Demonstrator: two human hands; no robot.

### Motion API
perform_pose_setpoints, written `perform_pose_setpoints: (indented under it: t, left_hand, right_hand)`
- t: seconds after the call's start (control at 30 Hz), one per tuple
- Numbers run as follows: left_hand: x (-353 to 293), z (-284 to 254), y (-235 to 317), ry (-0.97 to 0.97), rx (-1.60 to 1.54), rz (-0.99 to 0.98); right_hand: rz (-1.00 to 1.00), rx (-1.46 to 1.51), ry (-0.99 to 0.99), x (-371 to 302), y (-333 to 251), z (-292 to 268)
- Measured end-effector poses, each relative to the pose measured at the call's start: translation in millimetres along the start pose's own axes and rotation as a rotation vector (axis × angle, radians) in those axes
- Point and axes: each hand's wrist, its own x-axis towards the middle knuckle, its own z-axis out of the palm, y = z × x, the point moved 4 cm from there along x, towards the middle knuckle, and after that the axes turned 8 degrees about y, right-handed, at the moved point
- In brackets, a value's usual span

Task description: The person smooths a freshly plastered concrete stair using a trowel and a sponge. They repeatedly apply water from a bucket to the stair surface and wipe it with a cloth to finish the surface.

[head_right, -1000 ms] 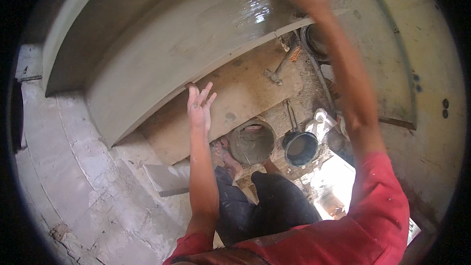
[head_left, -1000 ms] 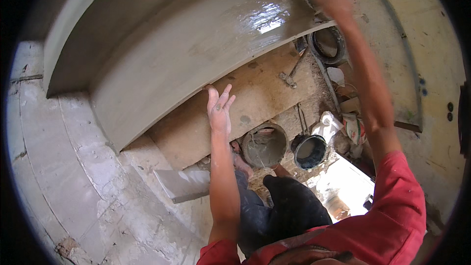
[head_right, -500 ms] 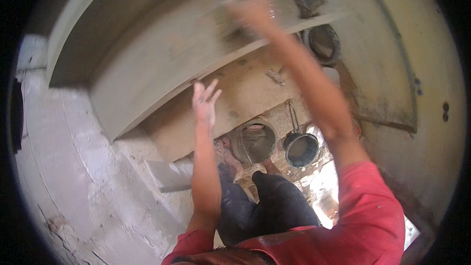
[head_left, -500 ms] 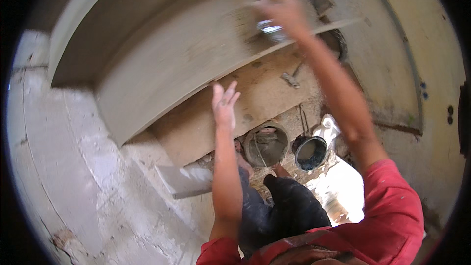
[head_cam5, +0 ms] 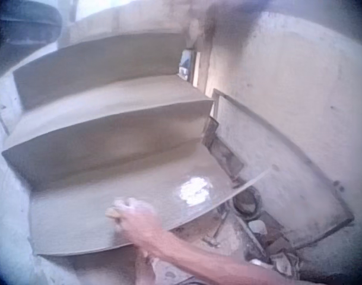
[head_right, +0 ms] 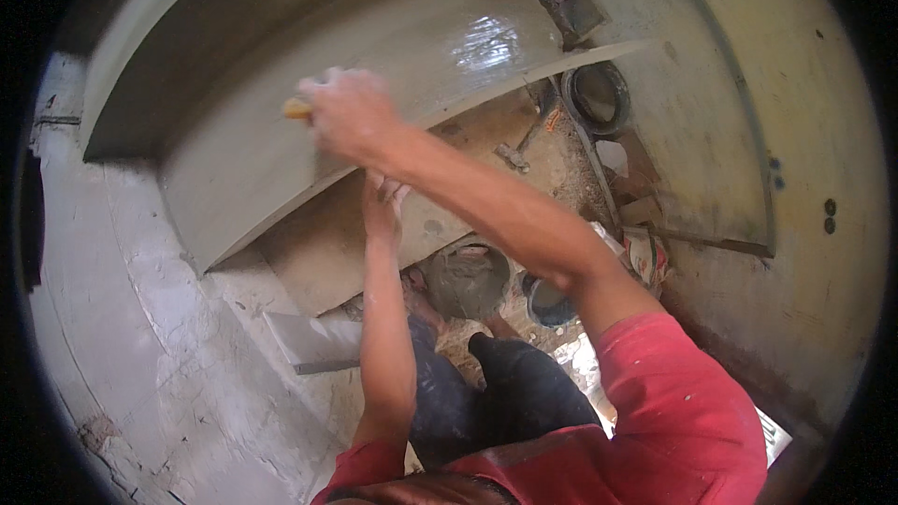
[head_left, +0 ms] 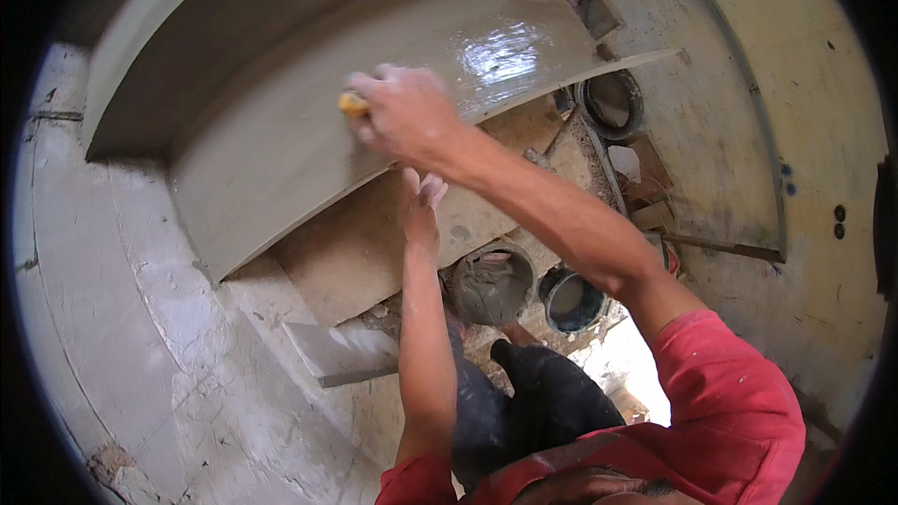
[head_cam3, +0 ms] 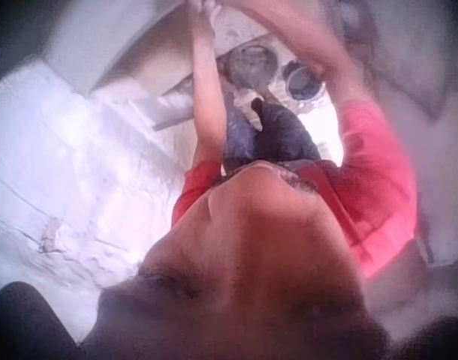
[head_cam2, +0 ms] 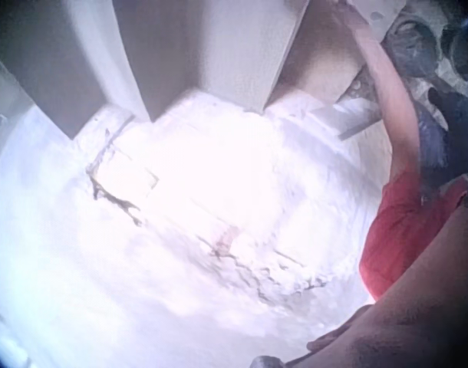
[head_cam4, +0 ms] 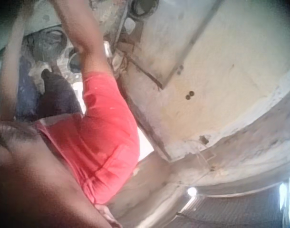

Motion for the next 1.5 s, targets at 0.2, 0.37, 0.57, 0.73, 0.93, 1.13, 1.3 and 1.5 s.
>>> perform_pose_setpoints:
  t: [0.2, 0.37, 0.57, 0.73, 0.93, 1.13, 1.3, 1.5]
  left_hand:
    - [1.2, -1.4, -0.3, 0.014, -0.028, -0.010]
    - [-3.3, -5.6, 9.6, -0.046, -0.051, 0.027]
    - [0.1, -2.2, 3.0, -0.065, -0.037, 0.001]
    - [-0.2, -4.9, -0.9, -0.084, -0.053, 0.069]
    - [-3.2, -1.9, -10.0, -0.070, -0.182, -0.058]
    - [0.8, -0.8, 5.3, -0.012, -0.051, 0.034]
    - [1.2, 2.8, -2.3, -0.024, -0.082, -0.003]
    - [9.7, -2.4, -4.6, 0.026, 0.221, 0.390]
  right_hand:
    - [0.568, 0.455, -0.046, 12.0, 106.5, -59.6]
    - [0.697, 0.013, 0.032, 14.1, 259.0, -188.3]
    - [0.304, -0.642, -0.035, 29.9, 186.9, -148.1]
    - [-0.065, -0.288, -0.298, 7.7, -31.9, 25.3]
    - [0.167, 0.522, -0.140, 26.0, -106.1, 91.4]
    - [0.494, 0.041, -0.002, 70.9, 98.5, -34.2]
    - [0.129, -0.667, 0.246, 58.9, 122.7, -91.0]
    - [-0.681, -0.051, -0.170, -14.7, -57.8, 67.1]
